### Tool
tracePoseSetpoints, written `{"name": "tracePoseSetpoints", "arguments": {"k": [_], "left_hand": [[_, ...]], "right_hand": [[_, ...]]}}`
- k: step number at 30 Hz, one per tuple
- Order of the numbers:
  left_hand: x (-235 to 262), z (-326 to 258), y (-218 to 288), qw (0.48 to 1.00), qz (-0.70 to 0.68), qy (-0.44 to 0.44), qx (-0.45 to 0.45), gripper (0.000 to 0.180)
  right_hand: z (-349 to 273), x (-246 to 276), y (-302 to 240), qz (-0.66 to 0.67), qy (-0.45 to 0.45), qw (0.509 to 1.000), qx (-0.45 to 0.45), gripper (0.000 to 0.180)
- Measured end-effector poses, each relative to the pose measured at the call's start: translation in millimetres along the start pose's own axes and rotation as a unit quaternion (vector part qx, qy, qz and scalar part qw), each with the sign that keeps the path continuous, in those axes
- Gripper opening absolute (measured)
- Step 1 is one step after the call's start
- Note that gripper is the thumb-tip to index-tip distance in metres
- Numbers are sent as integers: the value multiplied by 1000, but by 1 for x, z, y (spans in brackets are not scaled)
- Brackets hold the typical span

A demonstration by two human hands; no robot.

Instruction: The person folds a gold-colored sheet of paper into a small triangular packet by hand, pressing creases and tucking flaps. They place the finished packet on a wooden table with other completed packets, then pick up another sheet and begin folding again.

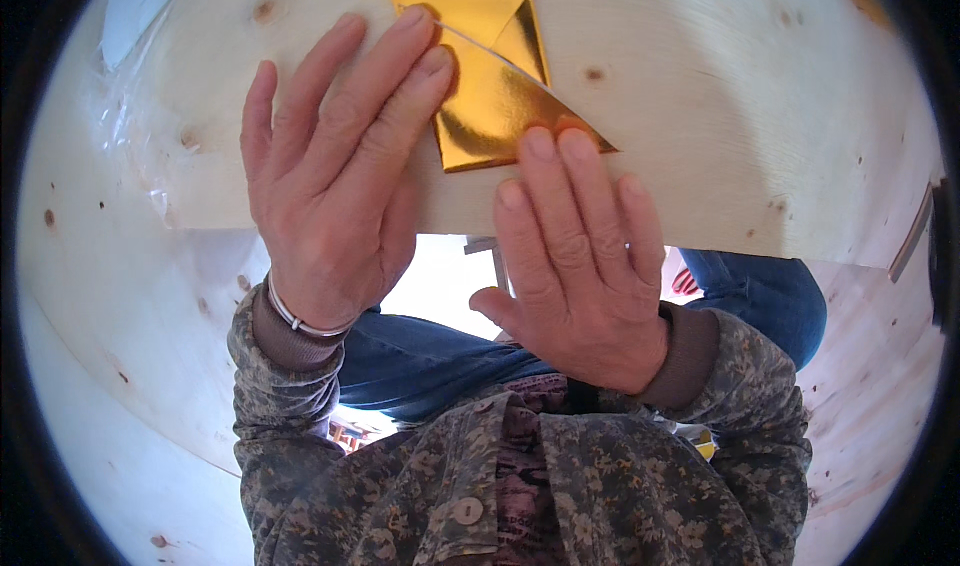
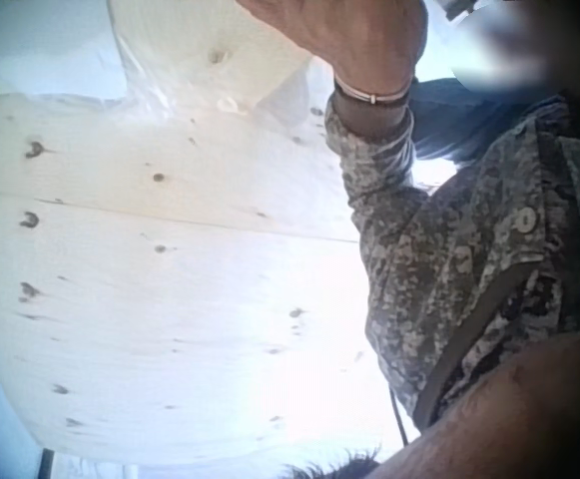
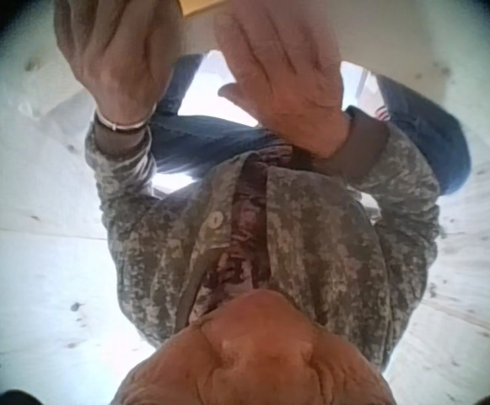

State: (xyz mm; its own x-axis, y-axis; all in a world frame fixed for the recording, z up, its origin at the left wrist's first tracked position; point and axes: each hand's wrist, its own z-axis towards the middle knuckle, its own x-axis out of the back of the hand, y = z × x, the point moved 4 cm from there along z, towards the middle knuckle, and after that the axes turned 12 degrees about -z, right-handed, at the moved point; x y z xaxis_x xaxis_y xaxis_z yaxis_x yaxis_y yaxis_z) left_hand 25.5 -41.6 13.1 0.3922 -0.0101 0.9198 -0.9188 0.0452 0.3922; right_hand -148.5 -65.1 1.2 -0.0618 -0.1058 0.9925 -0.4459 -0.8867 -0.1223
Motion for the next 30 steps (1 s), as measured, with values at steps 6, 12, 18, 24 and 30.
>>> {"name": "tracePoseSetpoints", "arguments": {"k": [6,12,18,24,30], "left_hand": [[-1,-2,1,1000,12,-1,13,45],[-2,-2,1,1000,2,14,9,44],[-1,-2,0,1000,0,27,-1,45],[-1,-5,1,999,14,51,6,47],[-3,-11,-4,993,13,107,-41,48]], "right_hand": [[-5,0,4,64,29,997,-32,56],[-7,1,5,49,16,998,-20,55],[-4,5,7,17,5,1000,-9,66],[4,6,3,61,36,997,10,64],[6,1,0,49,65,996,26,81]]}}
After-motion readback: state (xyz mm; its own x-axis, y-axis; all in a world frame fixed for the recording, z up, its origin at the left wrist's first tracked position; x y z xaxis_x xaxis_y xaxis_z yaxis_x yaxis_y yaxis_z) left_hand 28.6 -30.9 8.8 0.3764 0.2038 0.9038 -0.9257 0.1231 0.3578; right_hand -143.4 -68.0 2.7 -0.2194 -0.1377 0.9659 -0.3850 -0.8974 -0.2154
